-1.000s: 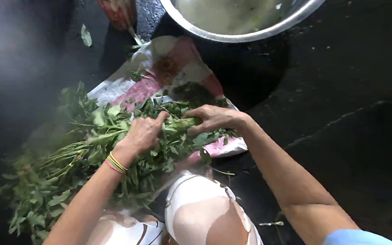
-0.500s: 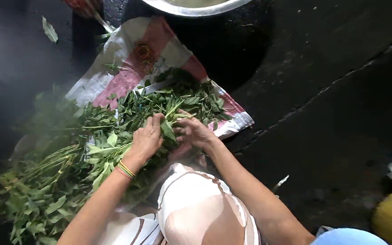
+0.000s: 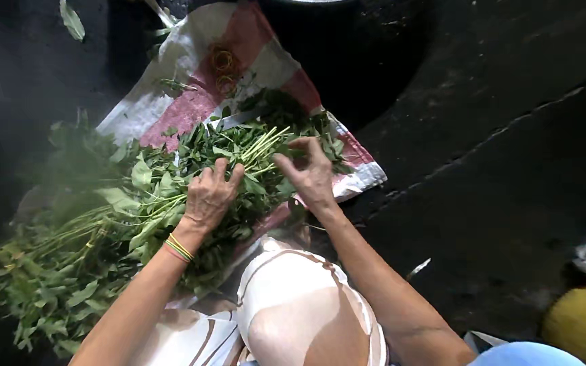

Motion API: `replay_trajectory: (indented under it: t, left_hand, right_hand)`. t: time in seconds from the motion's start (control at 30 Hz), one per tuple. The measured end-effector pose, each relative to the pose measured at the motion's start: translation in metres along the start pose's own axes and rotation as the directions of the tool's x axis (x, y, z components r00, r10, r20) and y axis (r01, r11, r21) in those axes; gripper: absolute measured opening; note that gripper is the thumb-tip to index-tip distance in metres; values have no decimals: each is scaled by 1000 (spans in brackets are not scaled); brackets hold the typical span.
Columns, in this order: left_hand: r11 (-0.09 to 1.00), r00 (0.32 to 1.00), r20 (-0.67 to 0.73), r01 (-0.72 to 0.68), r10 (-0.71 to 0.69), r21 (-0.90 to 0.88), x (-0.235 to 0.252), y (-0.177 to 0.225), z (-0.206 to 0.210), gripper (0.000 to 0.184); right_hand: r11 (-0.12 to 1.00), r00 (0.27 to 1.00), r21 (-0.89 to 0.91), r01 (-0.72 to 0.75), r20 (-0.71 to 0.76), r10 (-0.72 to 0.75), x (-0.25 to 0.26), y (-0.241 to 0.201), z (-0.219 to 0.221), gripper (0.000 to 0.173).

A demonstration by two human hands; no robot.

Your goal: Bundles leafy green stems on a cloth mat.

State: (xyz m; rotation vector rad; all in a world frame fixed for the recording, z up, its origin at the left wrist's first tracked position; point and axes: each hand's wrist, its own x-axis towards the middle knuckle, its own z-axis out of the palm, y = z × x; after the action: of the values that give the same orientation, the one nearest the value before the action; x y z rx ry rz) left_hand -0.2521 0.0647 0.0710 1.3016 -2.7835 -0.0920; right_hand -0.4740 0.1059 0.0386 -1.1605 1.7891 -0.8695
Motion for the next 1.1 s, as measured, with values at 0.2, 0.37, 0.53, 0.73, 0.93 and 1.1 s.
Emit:
replay_trajectory:
  t: [0.2,0.37,0.53,0.73,0.93,1.1]
  left_hand:
    - [999,995,-91,-44,42,-23,0,4,-2,25]
    - [928,971,167,218,-173,-303,1,-12,-27,54]
    - [268,633,719,774,-288,-574,13,-24,-53,43]
    - [-229,509,846,814,-160,-534,8,-40,-42,7]
    - [-137,508,841,834,-186,-534,9,-25,-35,24]
    - [67,598,778,799,-189,-598,11,-7,-43,46]
  right_hand:
    - [999,980,-6,44,195,-42,17,-3,16,14]
    - [970,997,-242,-30,-73,13,37,32,-13,18]
    - [962,991,-256,-96,-116,69,34,59,-23,22]
    - [979,988,-128,-156,-20,154,28,41,-24,46]
    - [971,982,200,135,-159,-104,17,-9,-17,35]
    - [968,973,222,120,166,-159,7,-33,12,46]
